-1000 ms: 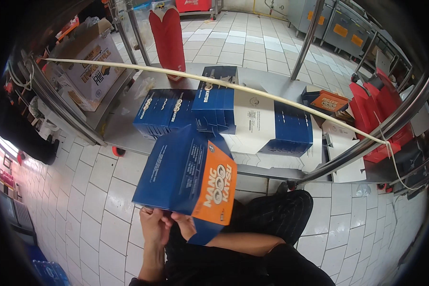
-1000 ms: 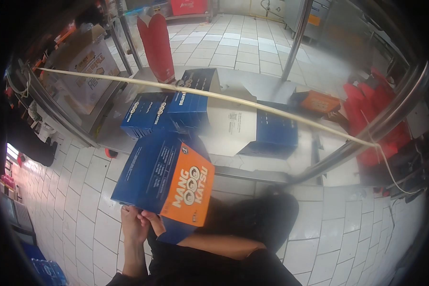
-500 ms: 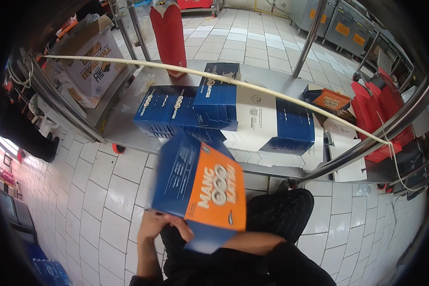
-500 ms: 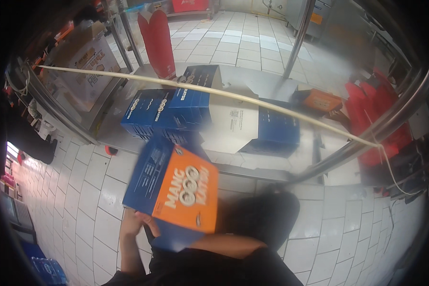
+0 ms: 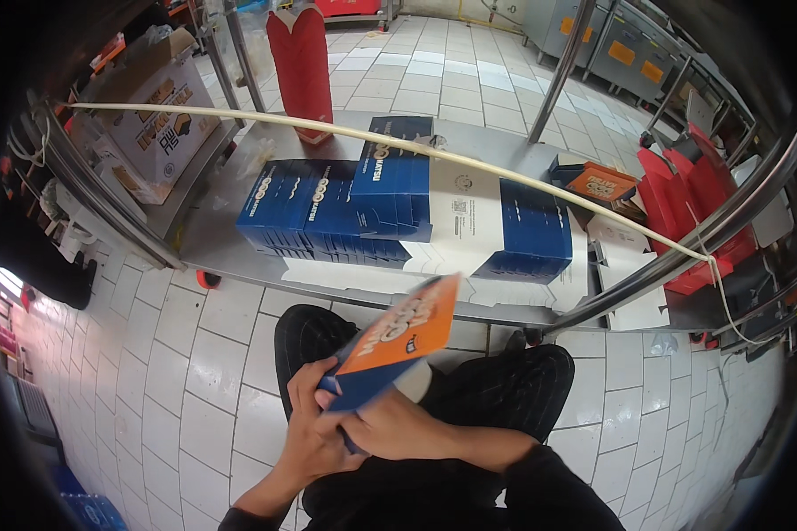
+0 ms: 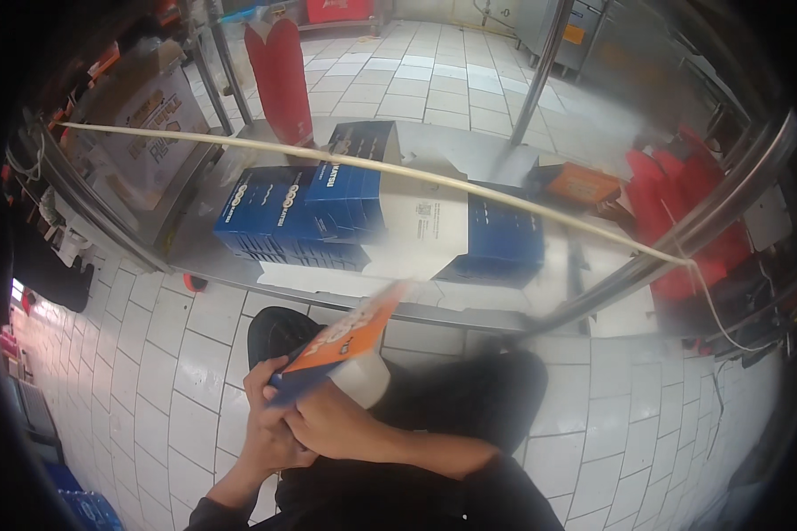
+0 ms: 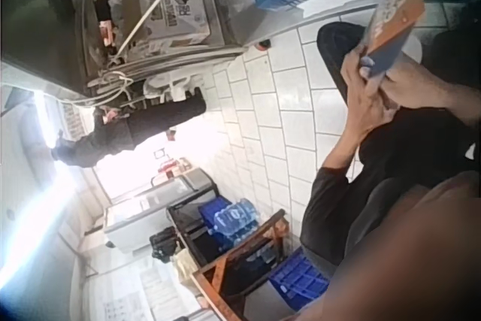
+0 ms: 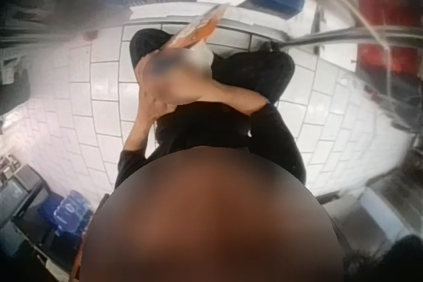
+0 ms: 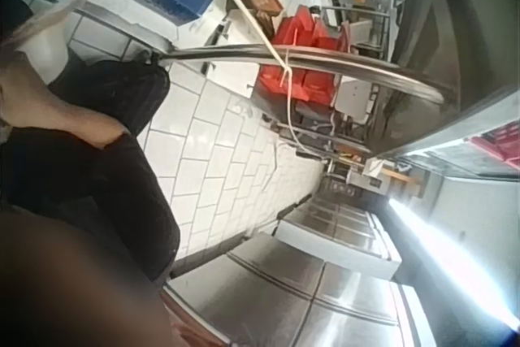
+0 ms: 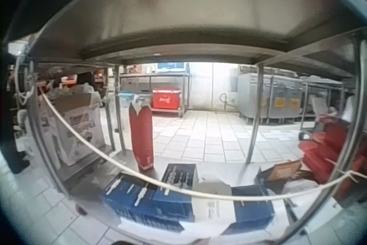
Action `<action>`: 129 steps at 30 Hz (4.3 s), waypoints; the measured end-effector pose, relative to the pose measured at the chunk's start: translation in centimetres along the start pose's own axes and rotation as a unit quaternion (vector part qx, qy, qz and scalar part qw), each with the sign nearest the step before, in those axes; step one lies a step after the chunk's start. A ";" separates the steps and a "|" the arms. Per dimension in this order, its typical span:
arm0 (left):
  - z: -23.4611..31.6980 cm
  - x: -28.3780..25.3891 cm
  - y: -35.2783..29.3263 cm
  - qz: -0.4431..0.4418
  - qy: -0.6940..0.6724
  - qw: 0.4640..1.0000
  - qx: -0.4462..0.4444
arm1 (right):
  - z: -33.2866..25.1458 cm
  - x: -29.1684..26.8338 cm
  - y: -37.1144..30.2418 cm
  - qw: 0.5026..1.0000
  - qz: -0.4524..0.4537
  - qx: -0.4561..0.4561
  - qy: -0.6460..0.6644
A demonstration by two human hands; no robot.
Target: The person assembles cardboard food boxes by hand while sitting on the floor, folding the tabs and sides into shape and placing the finished boxes onto a shelf.
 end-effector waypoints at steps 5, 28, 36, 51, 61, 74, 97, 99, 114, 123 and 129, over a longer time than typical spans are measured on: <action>-3.4 -2.5 -2.0 0.019 -0.349 0.922 -0.169 | -7.9 -9.1 -3.5 0.955 0.103 -0.086 -0.264; -7.2 4.8 28.1 -0.092 0.139 0.986 0.006 | 8.2 -23.7 5.6 0.900 0.329 0.129 -0.255; -7.1 5.0 28.0 -0.080 0.189 0.978 0.027 | 6.4 -23.7 5.4 0.874 0.310 -0.025 -0.373; -6.8 5.5 27.8 -0.081 0.191 0.978 0.015 | 9.5 -20.6 4.8 0.918 0.258 0.074 -0.293; -7.4 2.6 27.7 -0.026 0.027 0.998 -0.044 | 2.8 -18.5 -0.8 0.936 0.264 0.019 -0.233; 12.4 -1.1 9.5 -0.256 -0.764 0.582 0.112 | 19.8 -44.3 -31.8 0.708 0.267 0.274 -0.594; 11.9 -1.1 9.9 -0.266 -0.759 0.576 0.150 | 21.7 -47.5 -36.0 0.714 0.156 0.251 -0.635; 11.8 -1.1 9.9 -0.266 -0.764 0.572 0.141 | 21.3 -47.6 -35.5 0.735 0.171 0.222 -0.618; 11.9 -1.5 9.9 -0.266 -0.748 0.585 0.163 | 18.7 -49.4 -37.6 0.651 0.345 0.276 -0.618; 4.8 8.4 6.6 -0.428 -0.546 0.717 -0.066 | -6.6 -25.8 -27.5 0.622 0.225 0.434 -0.611; 1.7 16.6 -6.3 -0.403 -0.704 0.453 -0.370 | -2.0 -3.7 -14.2 0.956 -0.073 0.222 -0.179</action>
Point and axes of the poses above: each hand's wrist, its own y-axis towards the middle knuckle, its own x-axis out of the palm, z = x × y, the point moved 9 cm from there along y, towards the middle knuckle, and after that the axes turned 7 degrees about -x, right-handed, at the moved point
